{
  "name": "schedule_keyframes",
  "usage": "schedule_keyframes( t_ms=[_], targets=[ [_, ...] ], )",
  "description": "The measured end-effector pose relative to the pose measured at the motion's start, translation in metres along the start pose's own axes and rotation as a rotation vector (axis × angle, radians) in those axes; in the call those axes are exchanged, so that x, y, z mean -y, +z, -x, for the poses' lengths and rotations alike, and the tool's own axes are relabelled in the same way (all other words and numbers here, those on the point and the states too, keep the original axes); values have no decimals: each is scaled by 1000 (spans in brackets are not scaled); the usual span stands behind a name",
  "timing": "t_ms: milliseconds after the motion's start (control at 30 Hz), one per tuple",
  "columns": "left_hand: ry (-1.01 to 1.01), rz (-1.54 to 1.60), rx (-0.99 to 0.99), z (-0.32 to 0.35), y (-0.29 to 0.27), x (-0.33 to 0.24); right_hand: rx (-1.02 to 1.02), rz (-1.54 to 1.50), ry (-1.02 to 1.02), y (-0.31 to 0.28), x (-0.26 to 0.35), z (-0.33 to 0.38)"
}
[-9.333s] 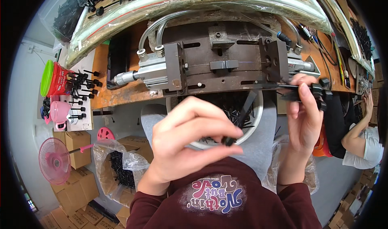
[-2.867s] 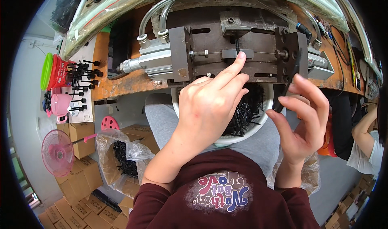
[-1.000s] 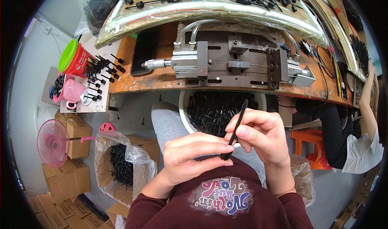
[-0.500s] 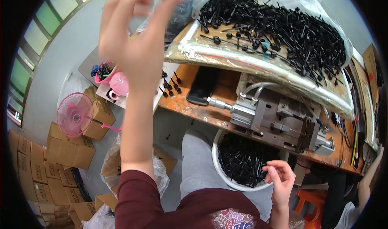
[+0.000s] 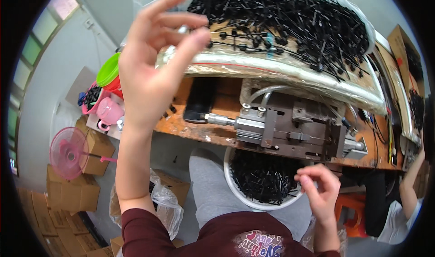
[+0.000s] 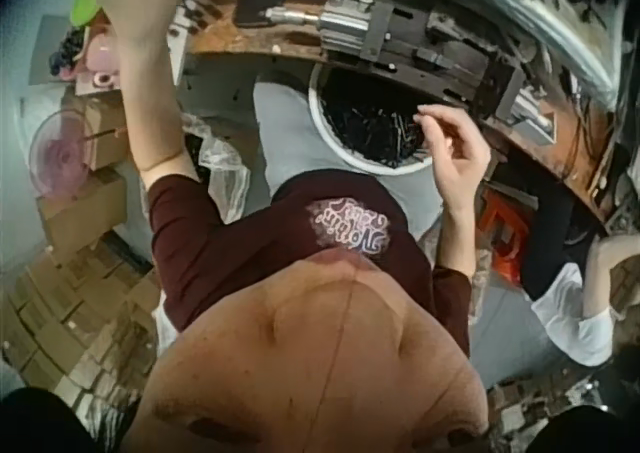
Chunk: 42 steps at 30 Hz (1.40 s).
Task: The person is using a specialized pneumatic press tool to assemble small black plastic and rubber components onto a wire or cable housing.
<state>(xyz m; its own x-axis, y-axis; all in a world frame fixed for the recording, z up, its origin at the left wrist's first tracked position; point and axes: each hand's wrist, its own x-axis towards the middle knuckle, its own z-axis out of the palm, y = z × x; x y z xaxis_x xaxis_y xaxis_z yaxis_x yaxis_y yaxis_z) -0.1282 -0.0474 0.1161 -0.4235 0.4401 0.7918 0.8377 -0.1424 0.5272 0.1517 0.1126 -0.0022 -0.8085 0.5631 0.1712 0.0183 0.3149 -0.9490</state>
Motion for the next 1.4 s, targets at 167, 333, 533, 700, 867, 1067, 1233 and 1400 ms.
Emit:
schedule_keyframes(
  t_ms=[167,333,533,700,867,1067,1233,1400],
  targets=[
    [26,-39,283,39,12,-18,-206,168,-334,-22,26,-75],
    [99,-30,454,67,29,-30,-370,662,-503,-51,44,-169],
    [234,-1,526,86,62,-41,-150,947,-77,-64,32,-252],
    [209,68,544,94,82,-35,-2,929,-42,-80,33,-263],
    [202,111,537,100,93,-26,75,757,42,-94,38,-256],
    [170,89,510,92,99,-25,0,590,-81,-115,27,-248],
    [45,148,381,85,112,-24,57,277,-38,-119,25,-246],
    [1,236,261,72,130,-24,130,16,-51,-110,30,-245]
  ],
)
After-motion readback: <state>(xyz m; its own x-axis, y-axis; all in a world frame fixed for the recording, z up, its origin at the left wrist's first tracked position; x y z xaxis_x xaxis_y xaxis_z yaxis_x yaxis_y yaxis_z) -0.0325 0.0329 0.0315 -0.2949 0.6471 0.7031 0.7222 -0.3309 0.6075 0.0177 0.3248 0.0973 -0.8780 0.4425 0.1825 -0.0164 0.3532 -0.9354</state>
